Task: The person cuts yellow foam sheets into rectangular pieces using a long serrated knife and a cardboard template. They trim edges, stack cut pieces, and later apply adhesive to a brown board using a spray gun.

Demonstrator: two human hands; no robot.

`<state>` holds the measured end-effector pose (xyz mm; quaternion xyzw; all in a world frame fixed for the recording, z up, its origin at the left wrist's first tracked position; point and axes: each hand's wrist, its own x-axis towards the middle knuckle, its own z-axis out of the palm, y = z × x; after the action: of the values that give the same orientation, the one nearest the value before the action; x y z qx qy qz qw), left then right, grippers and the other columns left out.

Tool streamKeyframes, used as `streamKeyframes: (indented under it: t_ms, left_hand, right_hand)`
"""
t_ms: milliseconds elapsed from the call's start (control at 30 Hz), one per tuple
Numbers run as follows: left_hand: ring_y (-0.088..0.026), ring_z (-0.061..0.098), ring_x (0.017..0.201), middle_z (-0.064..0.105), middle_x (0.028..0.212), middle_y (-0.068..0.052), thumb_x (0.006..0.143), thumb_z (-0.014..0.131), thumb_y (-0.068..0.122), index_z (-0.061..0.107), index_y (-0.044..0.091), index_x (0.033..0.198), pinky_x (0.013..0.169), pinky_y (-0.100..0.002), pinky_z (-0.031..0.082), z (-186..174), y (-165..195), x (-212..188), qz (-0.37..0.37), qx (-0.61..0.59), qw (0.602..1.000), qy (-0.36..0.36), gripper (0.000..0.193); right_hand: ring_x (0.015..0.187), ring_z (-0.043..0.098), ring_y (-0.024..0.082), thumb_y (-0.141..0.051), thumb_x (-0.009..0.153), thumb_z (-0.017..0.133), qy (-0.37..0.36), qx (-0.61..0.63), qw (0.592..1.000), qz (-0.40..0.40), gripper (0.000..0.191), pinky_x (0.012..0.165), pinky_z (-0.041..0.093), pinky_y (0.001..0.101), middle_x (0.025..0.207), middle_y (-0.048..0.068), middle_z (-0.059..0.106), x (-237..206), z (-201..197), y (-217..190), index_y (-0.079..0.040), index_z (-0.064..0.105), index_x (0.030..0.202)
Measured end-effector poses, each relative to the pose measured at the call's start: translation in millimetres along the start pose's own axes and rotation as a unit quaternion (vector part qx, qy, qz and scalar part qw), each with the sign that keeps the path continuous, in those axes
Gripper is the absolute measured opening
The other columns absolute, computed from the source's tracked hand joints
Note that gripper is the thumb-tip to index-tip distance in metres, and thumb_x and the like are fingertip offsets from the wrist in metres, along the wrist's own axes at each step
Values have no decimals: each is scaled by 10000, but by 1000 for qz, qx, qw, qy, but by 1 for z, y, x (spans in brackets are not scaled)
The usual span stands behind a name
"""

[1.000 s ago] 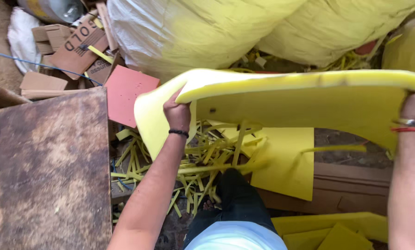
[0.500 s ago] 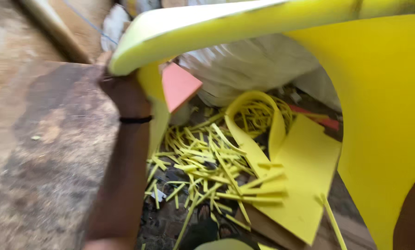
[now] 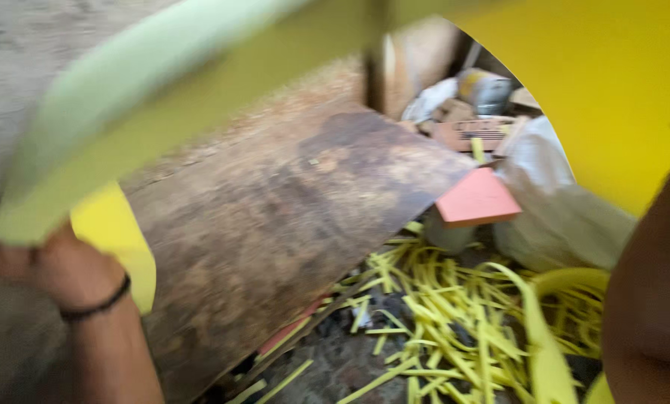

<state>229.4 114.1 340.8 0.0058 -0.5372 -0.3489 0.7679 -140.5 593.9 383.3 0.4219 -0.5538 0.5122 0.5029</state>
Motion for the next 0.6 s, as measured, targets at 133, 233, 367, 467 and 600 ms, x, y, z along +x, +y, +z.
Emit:
streamKeyframes:
  t_ms: [133,233,367,467,600]
  left_hand:
    - [-109,608,872,698,1010,-45,1141,678,166,734,-56,1058,774,-309,516,-173,1,-52,-53,181,980,68,244]
    - [-167,737,939,751,1120,-172,1073,702,134,738,-25,1231,801,-339,567,-282,10,-105,-148,392,908,-2,227]
    - [-234,657,1292,691,1350,-102,793,579,-165,707,90,1292,1091,-360,538,-389,1,-135,-112,460,858,-198,575]
    - [-250,612,1329,673,1375,-30,655,556,-170,702,214,1301,1064,-366,526,-432,-15,-167,-163,554,764,-288,765]
    - [-290,536,1379,619,1433,-45,662,589,-79,667,221,1337,1147,-460,401,-462,-46,-197,-219,587,709,-323,743]
  right_hand:
    - [986,692,156,69,1009,754,26,59,998,-12,184,977,554,311,1056,96,752,1,104,-83,-31,784,1161]
    - [1006,692,151,77,1011,765,48,101,992,50,173,993,553,307,1070,98,752,-87,171,-139,-15,779,1157]
    - [1110,705,170,70,980,756,-69,165,941,289,156,1058,561,325,1134,104,755,-240,244,-147,-24,753,1105]
    - [1278,684,195,184,797,544,-256,124,882,376,419,1105,486,390,1229,80,766,-327,287,-121,-63,760,1059]
    - [1231,670,144,135,811,631,-409,-2,865,291,367,1112,463,446,1189,-7,769,-395,338,-102,-137,762,1019]
